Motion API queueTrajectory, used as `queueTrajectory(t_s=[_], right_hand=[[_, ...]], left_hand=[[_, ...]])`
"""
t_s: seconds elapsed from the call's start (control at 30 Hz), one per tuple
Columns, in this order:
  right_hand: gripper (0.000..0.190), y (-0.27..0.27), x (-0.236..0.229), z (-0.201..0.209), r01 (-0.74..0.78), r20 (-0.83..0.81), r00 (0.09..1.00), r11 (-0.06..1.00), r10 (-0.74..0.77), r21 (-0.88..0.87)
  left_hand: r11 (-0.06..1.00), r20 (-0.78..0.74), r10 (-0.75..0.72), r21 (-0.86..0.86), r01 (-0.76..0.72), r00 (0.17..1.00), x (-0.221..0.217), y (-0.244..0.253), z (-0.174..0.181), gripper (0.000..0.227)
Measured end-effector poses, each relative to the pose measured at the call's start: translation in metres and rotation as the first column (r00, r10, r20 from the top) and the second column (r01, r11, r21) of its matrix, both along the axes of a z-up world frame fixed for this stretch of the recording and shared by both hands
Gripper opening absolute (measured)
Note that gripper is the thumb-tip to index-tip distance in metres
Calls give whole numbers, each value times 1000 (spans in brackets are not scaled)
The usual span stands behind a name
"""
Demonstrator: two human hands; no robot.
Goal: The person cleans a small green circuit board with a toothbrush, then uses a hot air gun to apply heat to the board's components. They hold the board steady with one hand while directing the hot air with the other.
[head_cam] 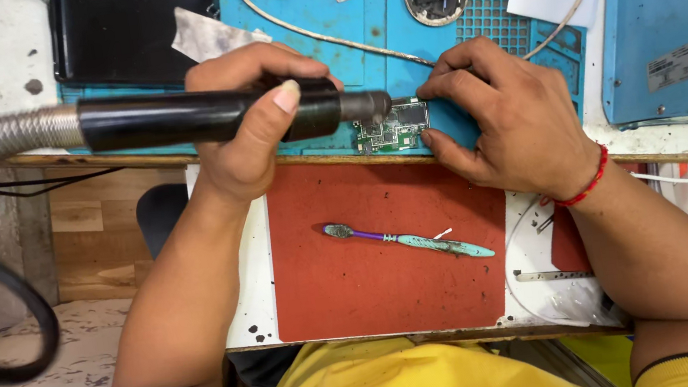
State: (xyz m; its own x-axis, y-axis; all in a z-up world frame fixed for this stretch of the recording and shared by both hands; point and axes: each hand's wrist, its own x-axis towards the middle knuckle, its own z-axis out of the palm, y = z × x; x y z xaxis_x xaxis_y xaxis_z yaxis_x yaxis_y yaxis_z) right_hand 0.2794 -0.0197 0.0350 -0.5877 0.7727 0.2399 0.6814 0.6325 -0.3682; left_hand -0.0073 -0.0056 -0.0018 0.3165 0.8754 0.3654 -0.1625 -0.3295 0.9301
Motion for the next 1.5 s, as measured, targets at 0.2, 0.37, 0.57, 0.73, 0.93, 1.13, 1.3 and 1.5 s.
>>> queueTrajectory(t_s=[0.2, 0.37, 0.57, 0.73, 0.93, 1.13, 1.3, 1.5], right_hand=[[34, -1, -2, 1, 18, 16, 1000, 1000, -18, -6], [34, 1, -6, 7, 10, -7, 1000, 1000, -10, 22], [34, 0, -5, 4, 15, -2, 1000, 1000, -15, -8], [32, 1, 0, 1, -5, -17, 1000, 998, 3, -63], [34, 2, -1, 2, -4, -21, 1000, 998, 3, -67], [35, 2, 0, 0, 3, -19, 1000, 998, -4, -59], [33, 3, -2, 4, 28, 19, 999, 997, -27, -74], [33, 2, -9, 11, 18, 3, 1000, 999, -18, -31]], left_hand=[[1000, 37, -20, 16, 20, 999, -1, -2, 2, 40], [999, 8, 51, 7, -52, 999, 3, -1, 11, 40], [999, 65, -12, -42, 15, 998, 3, -4, 8, 37], [998, 36, -51, -40, 53, 998, 1, -4, 3, 37], [1000, 1, -11, 23, 11, 1000, 0, -2, 3, 38], [996, -44, -11, 83, 14, 999, 1, 1, 1, 37], [999, 103, 40, 16, -42, 994, 0, -4, 2, 37], [998, 49, 56, 39, -58, 997, 0, -4, 2, 37]])
